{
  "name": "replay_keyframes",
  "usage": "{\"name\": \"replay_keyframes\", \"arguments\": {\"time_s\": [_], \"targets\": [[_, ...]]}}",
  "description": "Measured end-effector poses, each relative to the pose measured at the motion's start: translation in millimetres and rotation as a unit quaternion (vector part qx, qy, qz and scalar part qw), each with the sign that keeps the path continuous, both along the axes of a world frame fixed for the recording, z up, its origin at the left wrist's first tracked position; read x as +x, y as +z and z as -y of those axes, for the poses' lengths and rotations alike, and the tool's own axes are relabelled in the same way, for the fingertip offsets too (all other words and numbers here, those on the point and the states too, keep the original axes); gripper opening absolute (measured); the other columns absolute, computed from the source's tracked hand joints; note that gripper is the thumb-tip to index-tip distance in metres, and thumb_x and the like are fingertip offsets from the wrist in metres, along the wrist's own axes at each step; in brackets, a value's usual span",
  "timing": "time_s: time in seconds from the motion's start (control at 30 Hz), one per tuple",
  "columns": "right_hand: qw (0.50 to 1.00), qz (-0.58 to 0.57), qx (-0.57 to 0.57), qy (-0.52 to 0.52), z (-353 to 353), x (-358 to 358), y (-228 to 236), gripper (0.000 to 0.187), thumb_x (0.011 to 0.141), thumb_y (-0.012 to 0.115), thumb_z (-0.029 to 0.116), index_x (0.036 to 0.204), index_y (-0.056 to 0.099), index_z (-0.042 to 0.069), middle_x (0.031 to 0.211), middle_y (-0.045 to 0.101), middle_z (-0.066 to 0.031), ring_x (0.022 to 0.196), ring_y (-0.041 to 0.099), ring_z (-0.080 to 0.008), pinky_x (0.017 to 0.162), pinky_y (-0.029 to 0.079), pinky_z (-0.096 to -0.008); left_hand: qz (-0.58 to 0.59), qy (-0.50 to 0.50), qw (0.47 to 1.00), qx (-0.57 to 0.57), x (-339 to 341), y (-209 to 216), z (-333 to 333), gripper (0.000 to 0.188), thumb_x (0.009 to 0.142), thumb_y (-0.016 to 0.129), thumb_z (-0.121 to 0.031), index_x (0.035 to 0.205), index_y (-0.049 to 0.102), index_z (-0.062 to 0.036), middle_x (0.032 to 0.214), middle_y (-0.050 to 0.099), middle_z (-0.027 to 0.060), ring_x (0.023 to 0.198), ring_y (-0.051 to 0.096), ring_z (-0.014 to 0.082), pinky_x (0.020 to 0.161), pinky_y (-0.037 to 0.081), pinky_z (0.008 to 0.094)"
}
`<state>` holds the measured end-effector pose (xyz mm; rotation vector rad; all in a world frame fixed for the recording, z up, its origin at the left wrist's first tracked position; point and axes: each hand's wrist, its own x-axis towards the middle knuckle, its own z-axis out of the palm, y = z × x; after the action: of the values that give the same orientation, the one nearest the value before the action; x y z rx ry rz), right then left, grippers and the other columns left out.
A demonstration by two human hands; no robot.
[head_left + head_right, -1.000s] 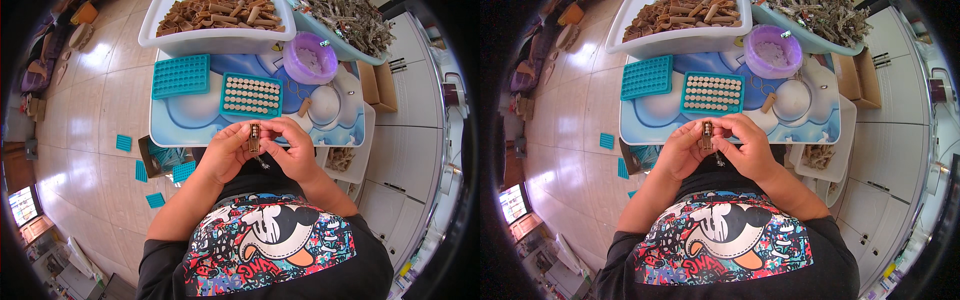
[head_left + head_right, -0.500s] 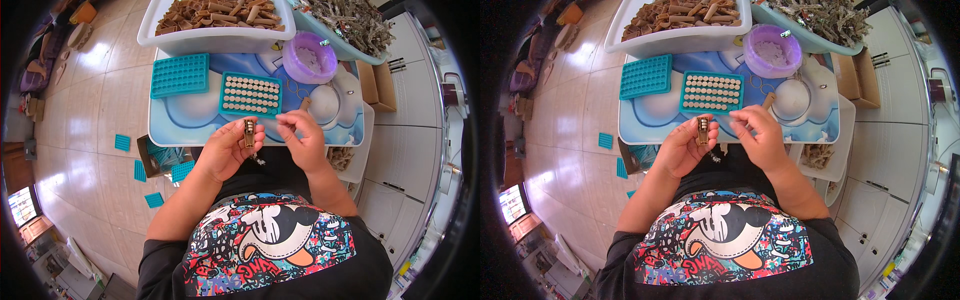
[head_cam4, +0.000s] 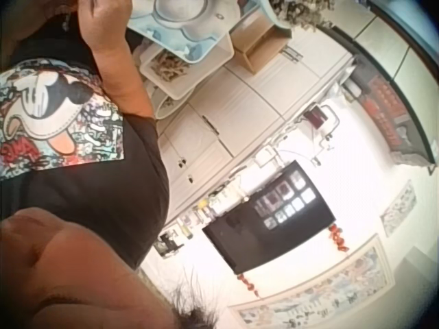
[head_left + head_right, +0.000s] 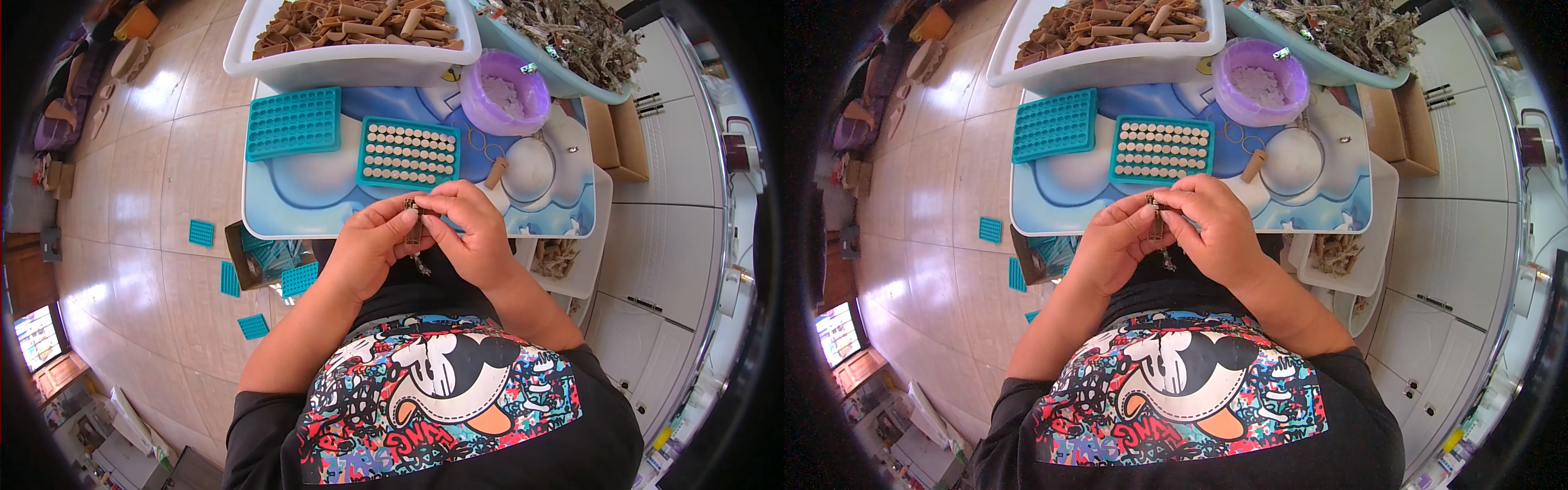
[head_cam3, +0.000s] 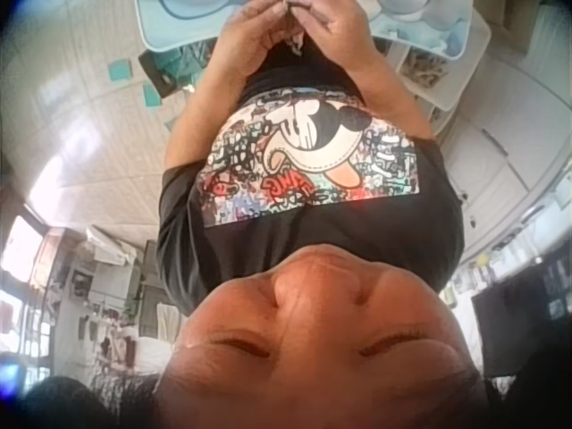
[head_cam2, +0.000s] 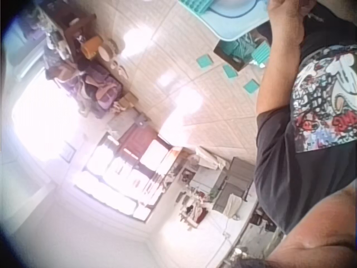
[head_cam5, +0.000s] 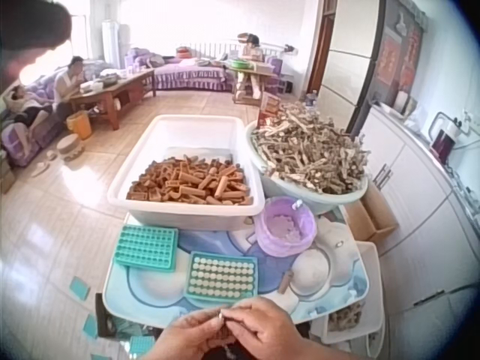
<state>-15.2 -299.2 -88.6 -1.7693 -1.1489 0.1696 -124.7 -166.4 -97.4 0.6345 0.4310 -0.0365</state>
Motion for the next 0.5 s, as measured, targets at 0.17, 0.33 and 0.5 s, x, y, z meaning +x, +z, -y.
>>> {"name": "replay_keyframes", "arguments": {"time_s": [0.17, 0.33, 0.5], "targets": [[1.000, 0.007, 0.004, 0.002, -1, 0, 2, 0.018, 0.077, 0.065, 0.003, 0.095, 0.066, 0.005, 0.089, 0.060, -0.0097, 0.079, 0.060, -0.0261, 0.069, 0.049, -0.0330, 0.022, 0.007, 0.999, 0.032, 0, -3, 3, 0.036, 0.093, 0.053, -0.017, 0.123, 0.051, 0.0033, 0.109, 0.062, 0.0087, 0.100, 0.061, 0.0173, 0.092, 0.048, 0.0339], [1.000, 0.017, 0.000, -0.001, -1, 1, 2, 0.017, 0.077, 0.065, 0.004, 0.094, 0.066, 0.004, 0.087, 0.061, -0.0098, 0.079, 0.059, -0.0268, 0.069, 0.048, -0.0343, 0.004, -0.006, 1.000, 0.014, 1, -3, 2, 0.033, 0.094, 0.052, -0.015, 0.121, 0.052, 0.0026, 0.107, 0.062, 0.0088, 0.099, 0.061, 0.0165, 0.091, 0.049, 0.0329], [0.999, 0.041, -0.013, -0.030, 12, 15, 3, 0.020, 0.077, 0.067, 0.008, 0.096, 0.065, 0.003, 0.090, 0.062, -0.0116, 0.083, 0.059, -0.0294, 0.073, 0.047, -0.0359, -0.005, 0.015, 0.999, -0.044, 2, -4, -1, 0.035, 0.095, 0.048, -0.017, 0.124, 0.047, 0.0028, 0.112, 0.061, 0.0151, 0.101, 0.062, 0.0220, 0.089, 0.051, 0.0332]]}}
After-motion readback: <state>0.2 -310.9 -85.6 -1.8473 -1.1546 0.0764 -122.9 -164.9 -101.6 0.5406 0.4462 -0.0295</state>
